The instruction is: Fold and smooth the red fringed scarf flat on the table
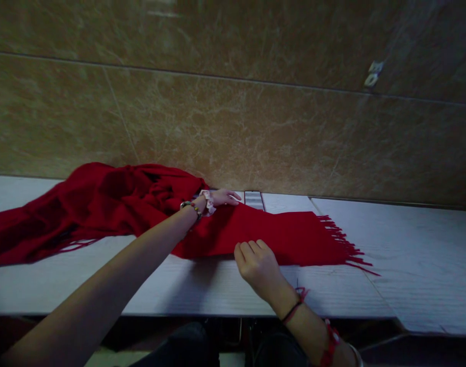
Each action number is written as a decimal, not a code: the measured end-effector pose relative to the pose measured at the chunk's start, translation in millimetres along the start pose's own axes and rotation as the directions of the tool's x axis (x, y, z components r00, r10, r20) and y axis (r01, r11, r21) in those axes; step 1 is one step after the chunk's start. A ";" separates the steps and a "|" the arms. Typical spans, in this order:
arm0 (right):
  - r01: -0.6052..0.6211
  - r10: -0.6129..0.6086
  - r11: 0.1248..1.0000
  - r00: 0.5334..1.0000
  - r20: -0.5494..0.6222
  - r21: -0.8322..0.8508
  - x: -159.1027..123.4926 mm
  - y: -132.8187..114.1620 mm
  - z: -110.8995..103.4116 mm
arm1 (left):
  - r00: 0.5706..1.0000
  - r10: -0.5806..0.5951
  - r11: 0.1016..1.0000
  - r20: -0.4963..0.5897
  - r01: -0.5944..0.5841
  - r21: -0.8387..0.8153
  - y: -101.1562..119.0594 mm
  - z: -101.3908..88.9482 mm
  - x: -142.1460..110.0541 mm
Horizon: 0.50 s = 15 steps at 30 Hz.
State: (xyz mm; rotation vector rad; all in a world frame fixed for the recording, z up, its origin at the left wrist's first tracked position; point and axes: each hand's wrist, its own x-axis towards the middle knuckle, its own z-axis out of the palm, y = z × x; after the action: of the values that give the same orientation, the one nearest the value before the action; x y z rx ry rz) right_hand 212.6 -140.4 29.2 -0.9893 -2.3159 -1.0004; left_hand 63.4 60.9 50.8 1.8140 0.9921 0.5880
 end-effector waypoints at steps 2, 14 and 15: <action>0.027 -0.029 0.999 0.999 -0.045 -0.034 -0.9 16.3 -11.1 | 1.000 -0.006 0.998 -0.005 0.006 -0.056 17.4 2.2 9.3; 0.161 -0.162 0.940 0.987 0.023 -0.301 -65.9 145.4 -69.1 | 0.992 0.086 0.976 0.095 -0.064 -0.209 120.1 79.6 81.2; 0.158 -0.155 0.938 0.987 0.036 -0.307 -75.1 153.4 -68.7 | 0.990 0.096 0.977 0.101 -0.075 -0.199 123.0 88.1 88.3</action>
State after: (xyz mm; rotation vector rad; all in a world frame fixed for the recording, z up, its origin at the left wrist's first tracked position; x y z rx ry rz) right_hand 383.6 -150.9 96.5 -0.9354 -2.3209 -1.4614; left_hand 223.8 62.6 121.1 1.7016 0.7579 0.6089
